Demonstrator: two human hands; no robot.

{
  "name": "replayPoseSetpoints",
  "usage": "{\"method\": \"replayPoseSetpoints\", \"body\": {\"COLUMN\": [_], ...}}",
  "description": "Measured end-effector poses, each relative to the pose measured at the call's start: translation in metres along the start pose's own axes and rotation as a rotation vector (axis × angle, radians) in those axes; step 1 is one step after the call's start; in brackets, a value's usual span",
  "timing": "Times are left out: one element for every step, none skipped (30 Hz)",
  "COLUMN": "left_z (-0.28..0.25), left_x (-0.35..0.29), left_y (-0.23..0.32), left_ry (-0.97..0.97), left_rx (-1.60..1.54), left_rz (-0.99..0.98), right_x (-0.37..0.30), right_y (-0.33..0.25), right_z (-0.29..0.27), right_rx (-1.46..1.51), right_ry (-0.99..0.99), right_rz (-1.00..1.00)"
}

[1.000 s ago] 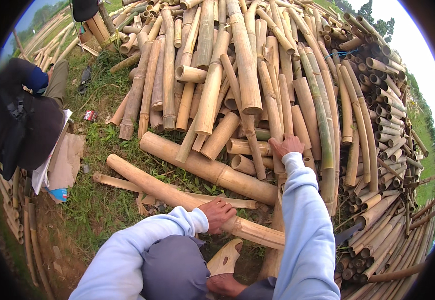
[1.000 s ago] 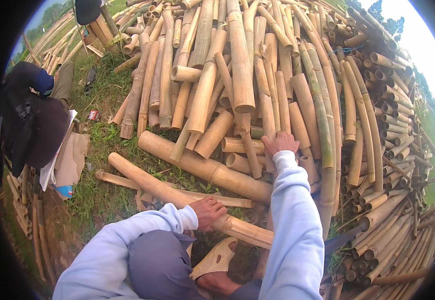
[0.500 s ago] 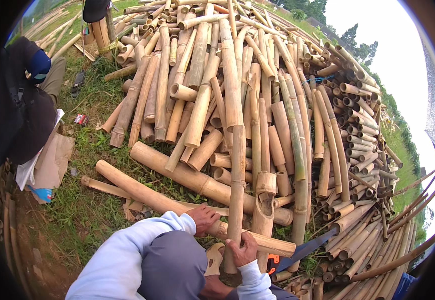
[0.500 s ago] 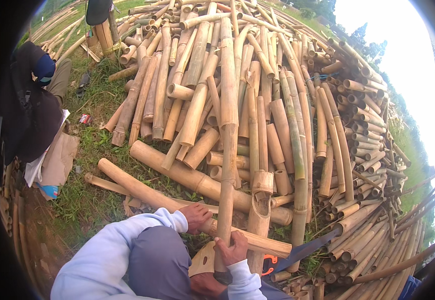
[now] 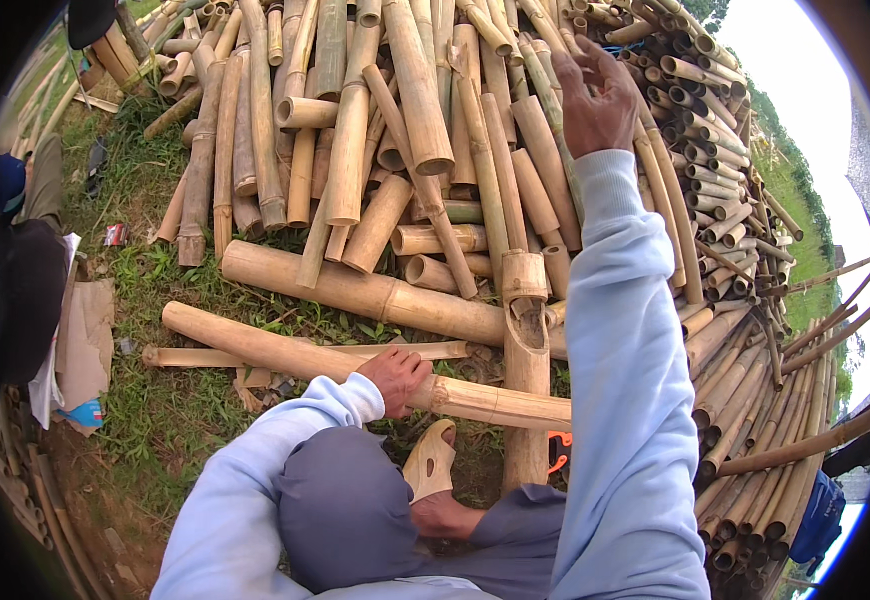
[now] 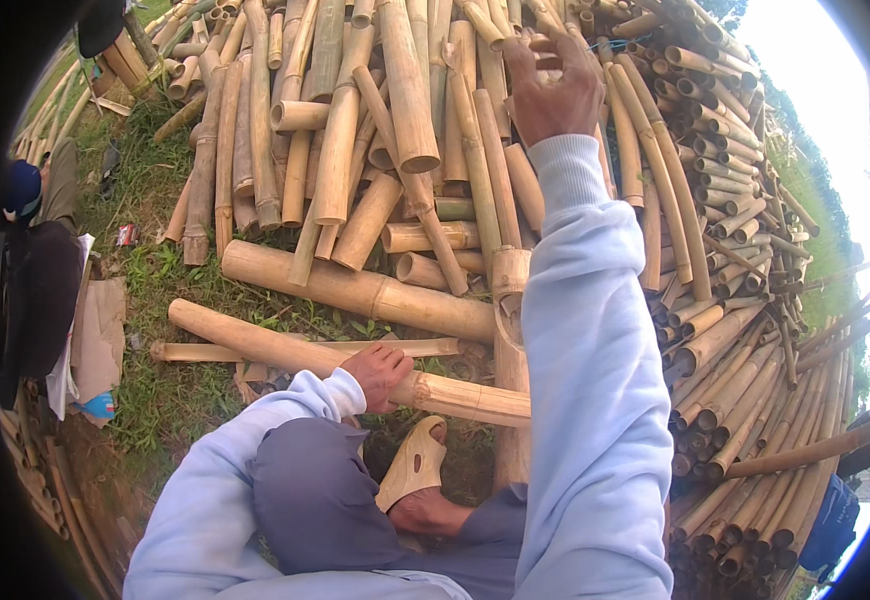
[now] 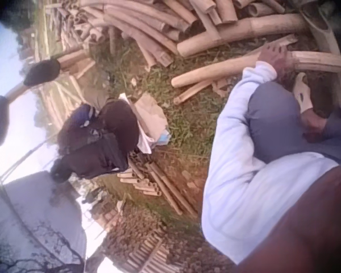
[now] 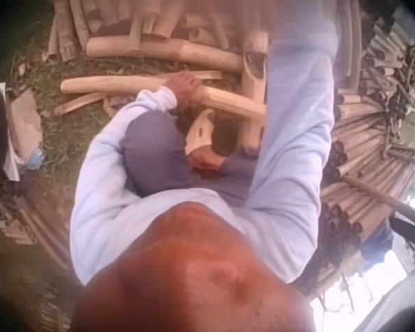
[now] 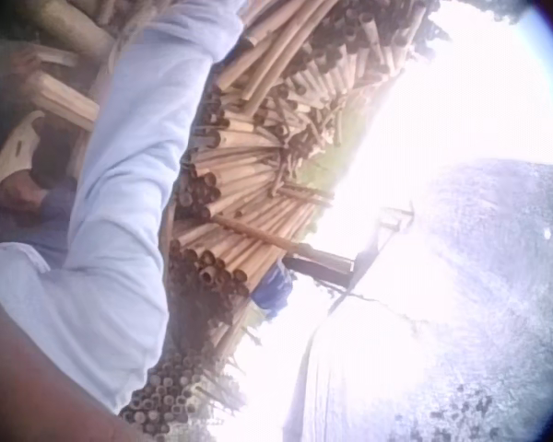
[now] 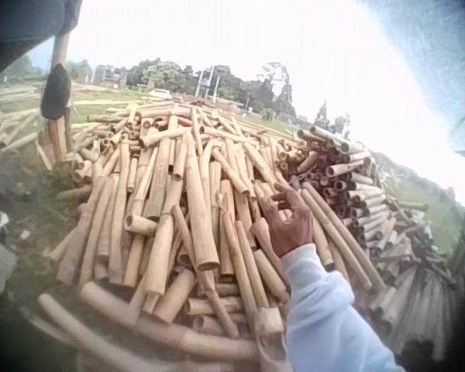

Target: The person sits on the ground and uses a hand saw to cut bamboo poles into shorter sections. They repeatedly position a pole, saw through it, and move the cut pieces aside.

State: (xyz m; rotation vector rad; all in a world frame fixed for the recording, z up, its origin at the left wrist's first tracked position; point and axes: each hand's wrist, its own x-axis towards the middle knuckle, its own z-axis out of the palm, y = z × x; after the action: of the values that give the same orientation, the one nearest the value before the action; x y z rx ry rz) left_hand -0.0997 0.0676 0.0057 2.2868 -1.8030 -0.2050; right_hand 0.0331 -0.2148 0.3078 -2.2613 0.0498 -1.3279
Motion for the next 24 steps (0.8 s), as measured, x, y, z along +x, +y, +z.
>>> {"method": "replayPoseSetpoints", "body": {"left_z": [0.0, -0.001, -0.003, -0.005, -0.007, -0.01, -0.01, -0.008, -0.007, -0.008, -0.008, -0.01, -0.011, -0.013, -0.013, -0.013, -0.011, -0.012, -0.014, -0.013, -0.013, -0.011, -0.01, -0.01], "left_x": [0.002, 0.005, 0.011, 0.012, 0.006, 0.007, 0.008, 0.007, 0.006, 0.001, -0.001, 0.0, 0.003, 0.006, 0.006, 0.005, 0.001, 0.002, 0.001, 0.001, 0.003, 0.004, 0.005, 0.006], "left_y": [0.001, 0.002, 0.006, 0.006, 0.006, 0.003, 0.002, 0.004, 0.003, 0.001, 0.002, 0.003, 0.002, 0.001, 0.004, 0.005, 0.004, 0.003, 0.004, 0.004, 0.003, 0.004, 0.005, 0.005], "left_ry": [-0.003, -0.007, -0.009, -0.022, -0.044, -0.057, -0.065, -0.073, -0.083, -0.083, -0.084, -0.085, -0.043, -0.034, -0.026, -0.019, -0.011, -0.019, -0.027, -0.036, -0.027, -0.018, -0.01, -0.01], "left_rx": [-0.005, -0.01, -0.019, -0.021, -0.023, -0.017, -0.019, -0.021, -0.015, -0.023, -0.031, -0.037, -0.049, -0.043, -0.046, -0.05, -0.039, -0.04, -0.041, -0.041, -0.045, -0.049, -0.053, -0.054], "left_rz": [-0.001, -0.006, 0.004, 0.013, 0.003, 0.006, 0.004, 0.003, -0.01, -0.018, -0.026, -0.023, -0.008, -0.003, -0.007, -0.008, -0.017, -0.024, -0.029, -0.033, -0.029, -0.024, -0.019, -0.021], "right_x": [-0.028, -0.063, -0.101, -0.128, -0.15, -0.162, -0.169, -0.176, -0.178, -0.176, -0.173, -0.172, -0.177, -0.18, -0.185, -0.191, -0.195, -0.195, -0.195, -0.194, -0.191, -0.187, -0.185, -0.185], "right_y": [0.041, 0.088, 0.133, 0.157, 0.16, 0.164, 0.17, 0.177, 0.175, 0.168, 0.162, 0.161, 0.168, 0.174, 0.176, 0.176, 0.178, 0.178, 0.177, 0.178, 0.184, 0.189, 0.195, 0.199], "right_z": [-0.003, -0.007, -0.014, -0.02, -0.015, -0.012, -0.006, 0.001, 0.013, 0.028, 0.042, 0.049, 0.057, 0.062, 0.066, 0.073, 0.08, 0.085, 0.09, 0.093, 0.096, 0.097, 0.098, 0.098], "right_rx": [-0.044, -0.108, -0.198, -0.279, -0.376, -0.481, -0.56, -0.64, -0.732, -0.785, -0.838, -0.897, -0.955, -0.961, -0.968, -0.976, -0.951, -0.955, -0.959, -0.962, -0.98, -0.97, -0.958, -0.948], "right_ry": [-0.08, -0.176, -0.213, -0.352, -0.441, -0.517, -0.567, -0.617, -0.67, -0.734, -0.8, -0.859, -0.851, -0.818, -0.796, -0.775, -0.79, -0.797, -0.804, -0.81, -0.838, -0.853, -0.868, -0.888], "right_rz": [0.176, 0.306, 0.387, 0.503, 0.567, 0.624, 0.641, 0.657, 0.666, 0.693, 0.716, 0.747, 0.776, 0.784, 0.787, 0.793, 0.787, 0.774, 0.762, 0.751, 0.742, 0.778, 0.814, 0.852]}}
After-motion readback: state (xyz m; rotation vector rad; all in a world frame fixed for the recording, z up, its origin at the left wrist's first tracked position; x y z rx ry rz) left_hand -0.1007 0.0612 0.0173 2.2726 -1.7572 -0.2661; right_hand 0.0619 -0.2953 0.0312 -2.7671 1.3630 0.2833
